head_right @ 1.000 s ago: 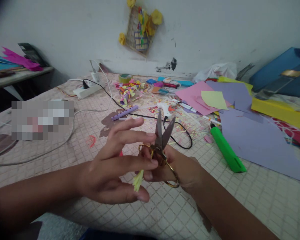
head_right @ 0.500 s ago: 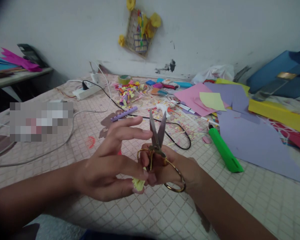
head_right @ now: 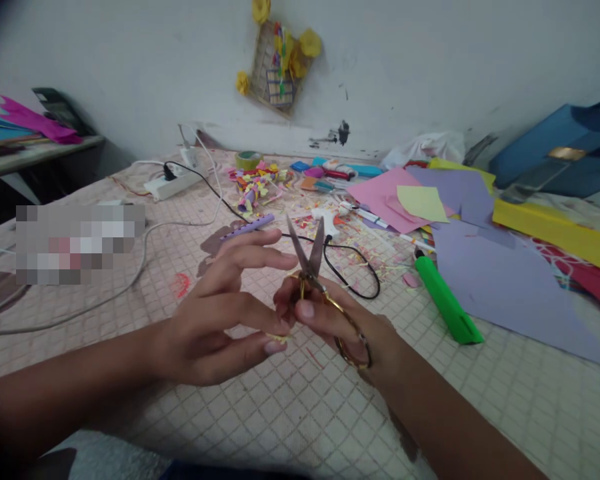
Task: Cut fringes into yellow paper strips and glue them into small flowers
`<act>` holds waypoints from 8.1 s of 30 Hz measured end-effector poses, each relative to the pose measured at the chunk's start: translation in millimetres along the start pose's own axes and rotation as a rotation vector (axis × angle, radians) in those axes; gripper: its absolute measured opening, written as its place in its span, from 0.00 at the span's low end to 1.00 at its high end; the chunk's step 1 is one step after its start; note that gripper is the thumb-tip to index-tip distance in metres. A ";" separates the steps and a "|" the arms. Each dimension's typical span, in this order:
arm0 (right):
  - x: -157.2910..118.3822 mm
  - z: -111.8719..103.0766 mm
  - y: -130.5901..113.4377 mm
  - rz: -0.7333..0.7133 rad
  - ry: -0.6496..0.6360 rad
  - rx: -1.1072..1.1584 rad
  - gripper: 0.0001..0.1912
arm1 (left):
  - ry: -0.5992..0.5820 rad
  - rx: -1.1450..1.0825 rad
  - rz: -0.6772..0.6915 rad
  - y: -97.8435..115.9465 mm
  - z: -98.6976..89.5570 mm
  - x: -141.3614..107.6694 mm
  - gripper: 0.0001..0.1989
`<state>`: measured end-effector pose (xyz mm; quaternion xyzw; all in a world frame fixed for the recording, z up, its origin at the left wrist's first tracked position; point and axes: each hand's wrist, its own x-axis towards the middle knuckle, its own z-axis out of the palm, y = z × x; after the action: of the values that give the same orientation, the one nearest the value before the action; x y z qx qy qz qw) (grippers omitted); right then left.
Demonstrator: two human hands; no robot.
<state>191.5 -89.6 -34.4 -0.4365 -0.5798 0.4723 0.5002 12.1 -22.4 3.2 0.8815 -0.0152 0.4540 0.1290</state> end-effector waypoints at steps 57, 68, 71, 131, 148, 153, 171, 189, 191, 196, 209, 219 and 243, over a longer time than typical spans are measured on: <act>1.8 12.2 -18.7 -0.320 0.377 -0.150 0.09 | -0.028 -0.091 -0.292 -6.1 9.7 -2.7 0.12; 1.7 14.6 -20.0 -0.278 0.422 -0.060 0.11 | -0.100 -0.271 -0.511 -3.8 16.2 -5.8 0.10; 2.3 14.4 -19.8 -0.277 0.417 -0.068 0.11 | -0.110 -0.297 -0.542 -2.8 18.5 -6.4 0.07; 3.7 6.6 -28.7 0.173 -0.100 -0.902 0.14 | -0.071 -0.376 -0.491 -19.4 -3.6 2.2 0.10; 2.4 5.8 -23.7 0.189 -0.089 -0.946 0.16 | -0.051 -0.395 -0.489 -22.2 -2.2 1.9 0.11; 2.6 5.8 -22.5 0.186 -0.100 -0.949 0.18 | -0.051 -0.388 -0.479 -23.6 -1.9 1.4 0.11; 1.6 5.4 -20.0 0.213 -0.118 -0.965 0.17 | -0.052 -0.374 -0.452 -25.7 -0.9 0.2 0.11; 0.8 4.0 -21.5 0.221 -0.078 -0.945 0.15 | -0.125 -0.124 -0.445 -17.4 -3.4 -0.5 0.12; 1.2 4.4 -21.2 0.218 -0.080 -0.950 0.15 | -0.132 -0.110 -0.448 -16.9 -4.0 -0.1 0.11; 2.2 5.5 -20.6 0.219 -0.063 -0.962 0.15 | -0.141 -0.092 -0.490 -17.5 -3.4 -0.1 0.08; 0.7 5.9 -21.0 0.214 -0.074 -0.939 0.15 | -0.111 -0.167 -0.520 -18.5 0.7 1.4 0.11; -2.6 6.3 -23.5 0.205 -0.092 -0.933 0.17 | -0.114 -0.195 -0.532 -17.6 -1.7 1.8 0.12; -4.7 7.0 -24.4 0.247 -0.083 -0.820 0.21 | -0.284 -0.253 -0.720 -17.7 -4.8 7.5 0.14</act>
<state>184.3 -99.2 -11.6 -0.6460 -0.6826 0.2762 0.2011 15.3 -3.5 8.2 0.8616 0.2211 0.2482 0.3837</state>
